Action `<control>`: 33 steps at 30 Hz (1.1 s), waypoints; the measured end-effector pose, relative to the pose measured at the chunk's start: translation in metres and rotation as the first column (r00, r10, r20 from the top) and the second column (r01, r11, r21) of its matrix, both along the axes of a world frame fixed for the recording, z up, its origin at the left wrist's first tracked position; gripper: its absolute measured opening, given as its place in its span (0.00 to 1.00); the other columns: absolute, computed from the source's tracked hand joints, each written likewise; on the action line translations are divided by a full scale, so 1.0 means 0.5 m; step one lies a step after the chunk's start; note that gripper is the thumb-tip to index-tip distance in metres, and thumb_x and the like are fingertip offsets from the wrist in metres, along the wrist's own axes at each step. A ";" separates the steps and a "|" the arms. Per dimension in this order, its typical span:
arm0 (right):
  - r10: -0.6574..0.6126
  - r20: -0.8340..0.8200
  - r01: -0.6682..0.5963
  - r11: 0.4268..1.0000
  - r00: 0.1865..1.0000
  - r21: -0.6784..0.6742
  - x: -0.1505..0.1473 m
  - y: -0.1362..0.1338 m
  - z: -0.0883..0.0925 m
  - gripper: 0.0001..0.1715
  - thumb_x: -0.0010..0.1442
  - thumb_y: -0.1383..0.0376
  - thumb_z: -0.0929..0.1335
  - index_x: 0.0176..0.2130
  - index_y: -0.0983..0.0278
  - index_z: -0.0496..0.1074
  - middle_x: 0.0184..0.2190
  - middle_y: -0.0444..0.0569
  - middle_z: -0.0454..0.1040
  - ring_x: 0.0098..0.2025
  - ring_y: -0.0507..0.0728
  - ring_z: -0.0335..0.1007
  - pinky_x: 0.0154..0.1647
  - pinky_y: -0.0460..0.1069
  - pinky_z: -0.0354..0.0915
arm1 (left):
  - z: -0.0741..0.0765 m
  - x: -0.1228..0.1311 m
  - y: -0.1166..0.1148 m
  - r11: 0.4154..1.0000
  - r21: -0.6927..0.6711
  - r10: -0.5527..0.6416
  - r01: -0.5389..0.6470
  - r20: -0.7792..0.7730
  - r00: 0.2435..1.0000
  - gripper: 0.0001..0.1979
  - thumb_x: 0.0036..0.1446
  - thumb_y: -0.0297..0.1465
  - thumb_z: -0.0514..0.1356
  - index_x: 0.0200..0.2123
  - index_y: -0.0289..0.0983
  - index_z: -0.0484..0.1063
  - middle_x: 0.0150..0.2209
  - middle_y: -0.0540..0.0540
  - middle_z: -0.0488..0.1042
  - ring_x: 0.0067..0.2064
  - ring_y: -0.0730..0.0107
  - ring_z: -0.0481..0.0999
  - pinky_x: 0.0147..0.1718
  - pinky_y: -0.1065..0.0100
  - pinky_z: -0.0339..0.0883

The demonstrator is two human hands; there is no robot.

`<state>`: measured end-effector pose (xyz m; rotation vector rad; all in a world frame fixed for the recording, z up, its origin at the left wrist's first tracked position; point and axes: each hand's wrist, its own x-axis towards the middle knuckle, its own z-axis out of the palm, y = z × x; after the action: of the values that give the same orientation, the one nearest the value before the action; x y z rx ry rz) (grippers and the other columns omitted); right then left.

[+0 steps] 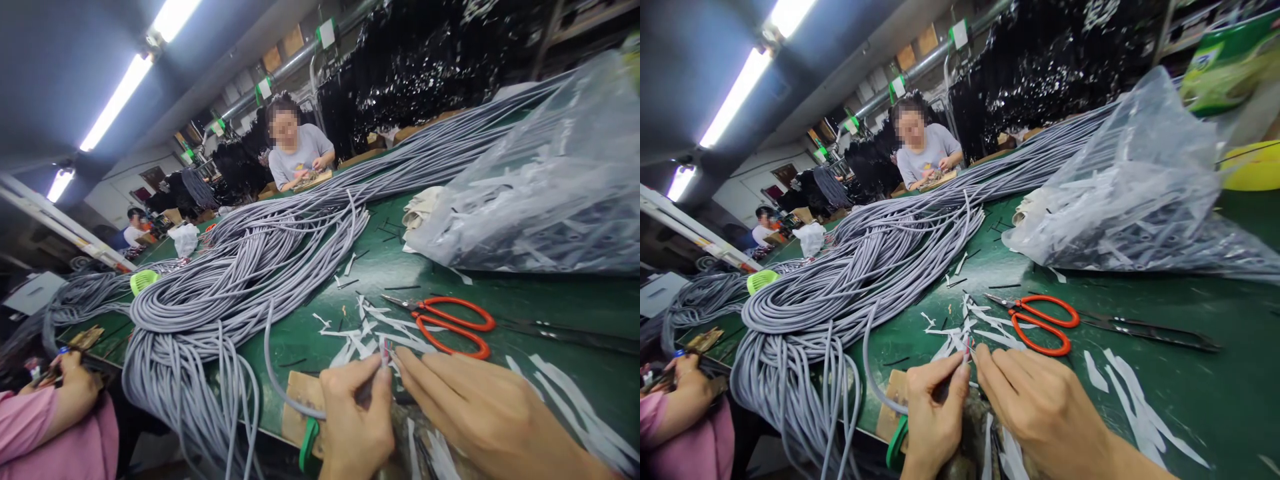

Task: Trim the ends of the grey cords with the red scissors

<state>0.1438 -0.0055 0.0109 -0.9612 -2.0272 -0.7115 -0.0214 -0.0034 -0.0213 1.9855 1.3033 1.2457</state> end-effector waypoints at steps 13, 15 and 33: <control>0.166 -0.358 -0.313 0.859 0.919 -0.406 0.033 0.029 0.018 0.21 0.68 0.63 0.58 0.34 0.59 0.78 0.25 0.46 0.77 0.25 0.54 0.74 0.24 0.46 0.64 | 0.015 0.015 -0.016 0.998 -0.001 0.060 -0.060 -0.046 0.997 0.10 0.57 0.27 0.60 0.38 0.38 0.82 0.32 0.42 0.82 0.34 0.59 0.79 0.36 0.65 0.71; 0.051 -0.431 -0.329 0.728 0.901 -0.601 0.034 0.032 0.009 0.23 0.65 0.60 0.60 0.24 0.61 0.75 0.22 0.47 0.74 0.23 0.54 0.69 0.23 0.47 0.61 | 0.031 0.017 -0.012 0.998 0.009 -0.053 0.054 -0.129 0.990 0.10 0.57 0.26 0.58 0.35 0.36 0.82 0.25 0.43 0.79 0.27 0.63 0.76 0.28 0.67 0.67; 0.176 -0.455 -0.402 0.788 0.873 -0.466 0.004 -0.003 -0.023 0.22 0.65 0.67 0.59 0.23 0.60 0.72 0.20 0.46 0.71 0.23 0.52 0.67 0.25 0.46 0.59 | 0.006 0.008 -0.002 0.991 -0.116 -0.041 0.064 0.190 0.981 0.10 0.60 0.32 0.61 0.38 0.36 0.82 0.34 0.40 0.80 0.36 0.59 0.78 0.37 0.65 0.71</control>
<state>0.1458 -0.0072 -0.0008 -0.9633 -1.9743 0.2560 -0.0175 -0.0046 -0.0184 1.7608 1.1976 1.2628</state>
